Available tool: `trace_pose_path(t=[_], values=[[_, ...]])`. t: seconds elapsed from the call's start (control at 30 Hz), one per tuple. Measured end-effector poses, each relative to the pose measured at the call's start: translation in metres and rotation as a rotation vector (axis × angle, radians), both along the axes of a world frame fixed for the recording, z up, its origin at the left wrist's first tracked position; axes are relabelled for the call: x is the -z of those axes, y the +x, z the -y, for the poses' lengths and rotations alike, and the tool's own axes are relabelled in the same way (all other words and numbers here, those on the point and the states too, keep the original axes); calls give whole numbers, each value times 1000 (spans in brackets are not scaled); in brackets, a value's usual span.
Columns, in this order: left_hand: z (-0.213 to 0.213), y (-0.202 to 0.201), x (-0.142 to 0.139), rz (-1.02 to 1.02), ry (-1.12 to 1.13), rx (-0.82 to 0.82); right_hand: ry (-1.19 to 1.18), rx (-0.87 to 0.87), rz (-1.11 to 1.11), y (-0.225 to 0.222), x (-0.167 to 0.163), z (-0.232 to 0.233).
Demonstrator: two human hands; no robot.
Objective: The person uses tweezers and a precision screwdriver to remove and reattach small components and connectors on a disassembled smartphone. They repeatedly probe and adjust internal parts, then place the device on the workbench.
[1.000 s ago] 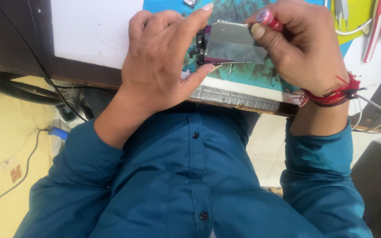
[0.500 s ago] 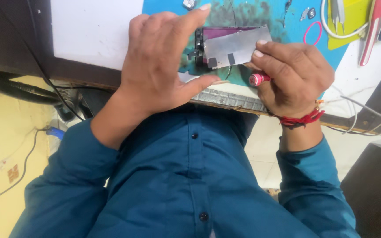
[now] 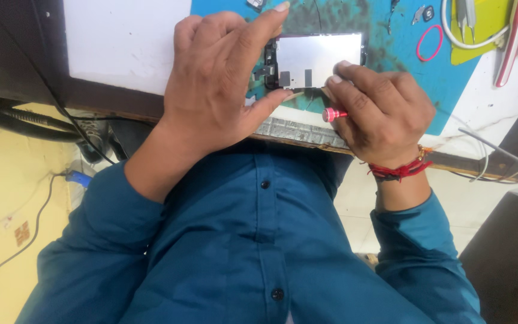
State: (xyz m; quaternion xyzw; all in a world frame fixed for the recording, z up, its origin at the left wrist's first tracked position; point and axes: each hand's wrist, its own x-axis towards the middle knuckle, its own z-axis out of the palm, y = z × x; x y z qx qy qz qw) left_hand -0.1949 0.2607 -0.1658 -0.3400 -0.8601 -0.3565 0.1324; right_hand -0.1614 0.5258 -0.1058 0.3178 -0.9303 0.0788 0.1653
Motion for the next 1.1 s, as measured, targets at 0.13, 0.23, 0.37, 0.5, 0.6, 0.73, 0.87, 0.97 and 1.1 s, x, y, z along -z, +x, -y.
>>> trace_pose_path(t=[0.13,0.23,0.37,0.5,0.6,0.73,0.87,0.97,1.1], values=[[0,-1,0,-8,-5,0,46,-10,-43,0,-1,2],[0,-1,0,-15,-31,-7,58,-27,-52,1,0,2],[-1,-1,0,-10,-36,-9,59,-8,-40,1,0,1],[-1,-1,-1,8,-3,3,23,17,8,0,2,1],[-1,-2,-3,21,14,10,-57,40,81,1,3,1],[-1,-3,-4,12,9,11,-95,57,137,2,5,0],[-1,-4,-4,23,13,15,-98,47,134,2,7,-1],[-1,-3,-4,26,12,13,-93,43,137,2,7,-1],[0,-3,-4,27,17,16,-98,43,138,1,7,1]])
